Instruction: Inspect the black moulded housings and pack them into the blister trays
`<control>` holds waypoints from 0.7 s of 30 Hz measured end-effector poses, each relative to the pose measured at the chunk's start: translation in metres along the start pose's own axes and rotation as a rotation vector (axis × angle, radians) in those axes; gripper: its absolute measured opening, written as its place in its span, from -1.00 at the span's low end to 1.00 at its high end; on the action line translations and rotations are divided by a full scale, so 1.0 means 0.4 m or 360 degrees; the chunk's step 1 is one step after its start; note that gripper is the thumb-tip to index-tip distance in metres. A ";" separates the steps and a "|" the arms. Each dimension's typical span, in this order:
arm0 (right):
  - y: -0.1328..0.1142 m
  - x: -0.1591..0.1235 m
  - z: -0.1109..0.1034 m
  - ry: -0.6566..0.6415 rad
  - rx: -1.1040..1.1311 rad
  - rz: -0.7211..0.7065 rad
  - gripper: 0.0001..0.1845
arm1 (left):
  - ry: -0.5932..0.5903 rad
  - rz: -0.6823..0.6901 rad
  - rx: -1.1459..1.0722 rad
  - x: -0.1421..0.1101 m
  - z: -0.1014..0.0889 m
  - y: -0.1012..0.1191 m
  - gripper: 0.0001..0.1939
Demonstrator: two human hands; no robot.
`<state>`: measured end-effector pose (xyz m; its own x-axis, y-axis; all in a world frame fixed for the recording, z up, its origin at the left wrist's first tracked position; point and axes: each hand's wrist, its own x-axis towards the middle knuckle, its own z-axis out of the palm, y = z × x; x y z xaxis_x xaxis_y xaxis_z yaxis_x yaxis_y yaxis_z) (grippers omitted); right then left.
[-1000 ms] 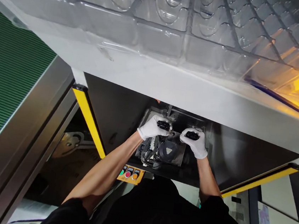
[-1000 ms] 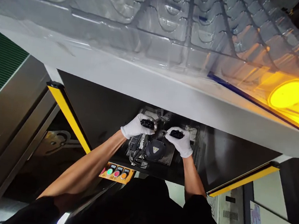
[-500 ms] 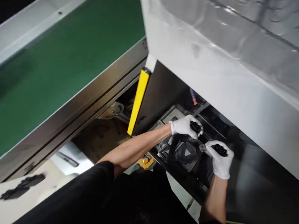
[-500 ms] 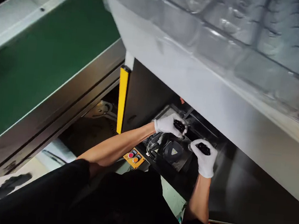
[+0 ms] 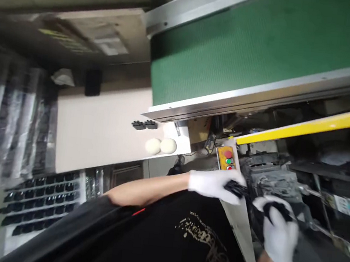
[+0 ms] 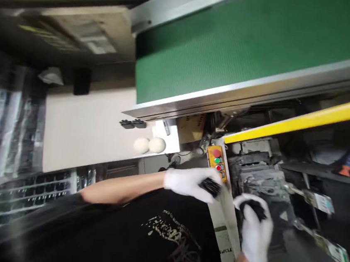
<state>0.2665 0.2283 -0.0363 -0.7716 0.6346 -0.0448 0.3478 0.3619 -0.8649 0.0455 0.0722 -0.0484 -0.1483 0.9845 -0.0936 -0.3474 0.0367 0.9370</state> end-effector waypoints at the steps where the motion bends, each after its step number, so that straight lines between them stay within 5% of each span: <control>1: -0.028 0.005 0.104 -0.0166 0.0020 0.0010 -0.81 | 0.0360 -0.0136 -0.0004 -0.154 -0.075 -0.038 -0.61; 4: -0.137 0.027 0.465 -0.0894 0.0061 -0.0084 -0.82 | 0.1353 -0.0532 0.0090 -0.586 -0.290 -0.136 -0.53; 7: -0.232 0.059 0.856 -0.1378 -0.0140 -0.0470 -0.80 | 0.2113 -0.0662 0.0241 -0.904 -0.477 -0.215 -0.38; 10: -0.282 0.084 1.197 -0.1631 -0.0577 -0.0804 -0.75 | 0.2351 -0.0733 0.0257 -1.087 -0.624 -0.281 -0.35; 12: -0.298 0.092 1.363 -0.1692 -0.0749 -0.0917 -0.73 | 0.2365 -0.0760 0.0268 -1.151 -0.694 -0.318 -0.40; 14: -0.305 0.095 1.470 -0.1717 -0.0829 -0.0947 -0.75 | 0.2333 -0.0761 0.0315 -1.186 -0.741 -0.349 -0.48; 16: -0.305 0.094 1.522 -0.1715 -0.0870 -0.0954 -0.76 | 0.2274 -0.0740 0.0400 -1.205 -0.768 -0.375 -0.55; 21: -0.290 0.082 1.488 -0.1652 -0.0773 -0.0812 -0.43 | 0.2127 -0.0678 0.0643 -1.233 -0.787 -0.417 -0.58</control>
<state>-0.1163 -0.1991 -0.2349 -0.8541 -0.4079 -0.3226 -0.1235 0.7617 -0.6361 -0.1150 -0.4734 -0.2646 -0.9130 0.0055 -0.4079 -0.3391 0.5454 0.7665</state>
